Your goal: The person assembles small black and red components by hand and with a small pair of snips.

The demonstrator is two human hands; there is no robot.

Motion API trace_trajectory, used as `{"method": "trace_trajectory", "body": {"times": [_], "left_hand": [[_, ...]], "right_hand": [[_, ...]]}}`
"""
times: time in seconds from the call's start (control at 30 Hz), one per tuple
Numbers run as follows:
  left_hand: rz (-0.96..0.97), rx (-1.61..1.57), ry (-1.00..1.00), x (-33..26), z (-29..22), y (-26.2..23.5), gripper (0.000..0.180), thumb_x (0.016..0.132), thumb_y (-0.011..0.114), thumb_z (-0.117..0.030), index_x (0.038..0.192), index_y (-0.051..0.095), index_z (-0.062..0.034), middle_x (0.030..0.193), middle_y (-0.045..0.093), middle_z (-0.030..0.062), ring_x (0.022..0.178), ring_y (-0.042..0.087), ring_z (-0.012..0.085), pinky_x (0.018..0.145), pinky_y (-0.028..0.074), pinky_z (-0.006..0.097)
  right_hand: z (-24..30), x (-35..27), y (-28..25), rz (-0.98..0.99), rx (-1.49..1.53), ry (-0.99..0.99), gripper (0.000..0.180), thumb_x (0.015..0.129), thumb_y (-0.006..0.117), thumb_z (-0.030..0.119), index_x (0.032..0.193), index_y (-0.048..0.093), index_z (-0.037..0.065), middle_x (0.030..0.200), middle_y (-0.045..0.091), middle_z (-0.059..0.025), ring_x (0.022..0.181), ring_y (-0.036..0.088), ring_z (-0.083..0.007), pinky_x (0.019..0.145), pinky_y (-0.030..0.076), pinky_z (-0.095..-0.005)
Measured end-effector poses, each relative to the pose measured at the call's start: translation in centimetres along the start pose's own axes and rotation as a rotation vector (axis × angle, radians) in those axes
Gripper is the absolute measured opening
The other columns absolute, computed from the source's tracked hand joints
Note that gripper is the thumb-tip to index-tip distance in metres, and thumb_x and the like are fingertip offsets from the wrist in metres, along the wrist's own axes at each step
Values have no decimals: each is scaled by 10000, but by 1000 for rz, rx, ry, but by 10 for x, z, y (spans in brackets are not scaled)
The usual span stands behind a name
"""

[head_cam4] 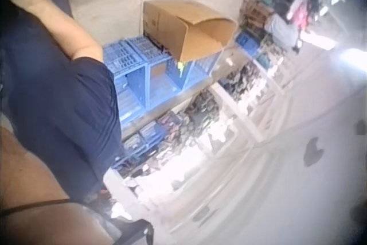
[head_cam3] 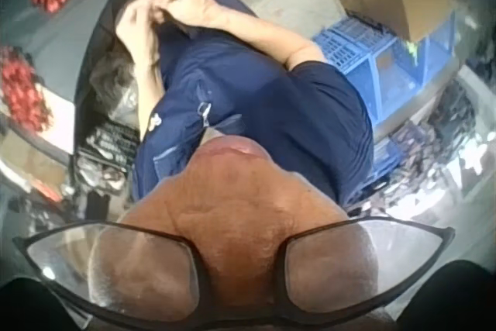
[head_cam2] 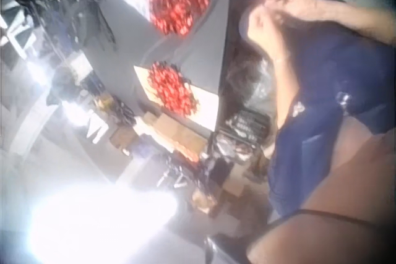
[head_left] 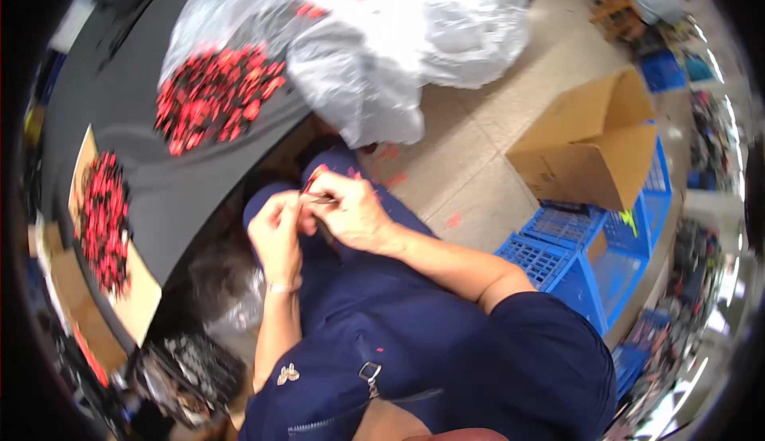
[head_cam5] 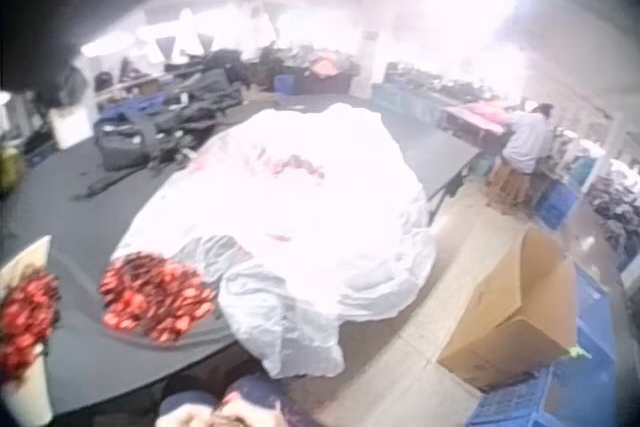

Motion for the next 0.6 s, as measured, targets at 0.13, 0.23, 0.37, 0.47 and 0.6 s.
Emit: {"method": "trace_trajectory", "body": {"times": [0.13, 0.23, 0.37, 0.47, 0.6], "left_hand": [[2, -372, -53, 9, 0, -5, 171, 865, 599, -148, 909, 612, 17, 727, 617, 79, 545, 530, 111, 526, 445, 230], [-14, -510, -84, 6, -2, -8, 161, 856, 605, -134, 918, 610, 14, 736, 624, 75, 563, 553, 114, 528, 461, 234], [5, -530, -110, -4, -9, -5, 155, 856, 601, -129, 921, 612, 11, 745, 634, 69, 576, 563, 100, 540, 472, 226], [-3, -497, -100, -9, -11, -5, 152, 862, 583, -121, 922, 609, 17, 748, 631, 68, 581, 561, 97, 543, 472, 224], [-10, -407, -63, -13, -12, -3, 178, 868, 595, -145, 931, 612, 20, 751, 638, 71, 587, 565, 87, 545, 475, 213]], "right_hand": [[27, -9, -6, 239, -127, -224, 73, 788, 637, -40, 802, 603, 23, 650, 539, -9, 587, 483, -53, 544, 416, -219], [31, -10, -14, 48, -230, -8, 188, 727, 744, 66, 839, 600, 20, 716, 601, -43, 624, 561, -106, 551, 456, -249], [31, -7, -25, -53, -167, 84, 503, 711, 776, 127, 1136, 527, 21, 977, 618, -73, 861, 603, -136, 751, 499, -254], [24, -6, -26, -124, -307, 11, 297, 737, 752, 153, 948, 591, 19, 870, 633, -76, 769, 615, -144, 674, 498, -279], [25, -6, -20, -153, -359, -27, 217, 729, 749, 143, 841, 601, 29, 786, 627, -86, 699, 614, -171, 617, 488, -284]]}}
Point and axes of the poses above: each hand's wrist, its own x-axis towards the middle knuckle, its own y-axis out of the palm, z = x × y, the point moved 1 cm from there along x, towards the middle knuckle
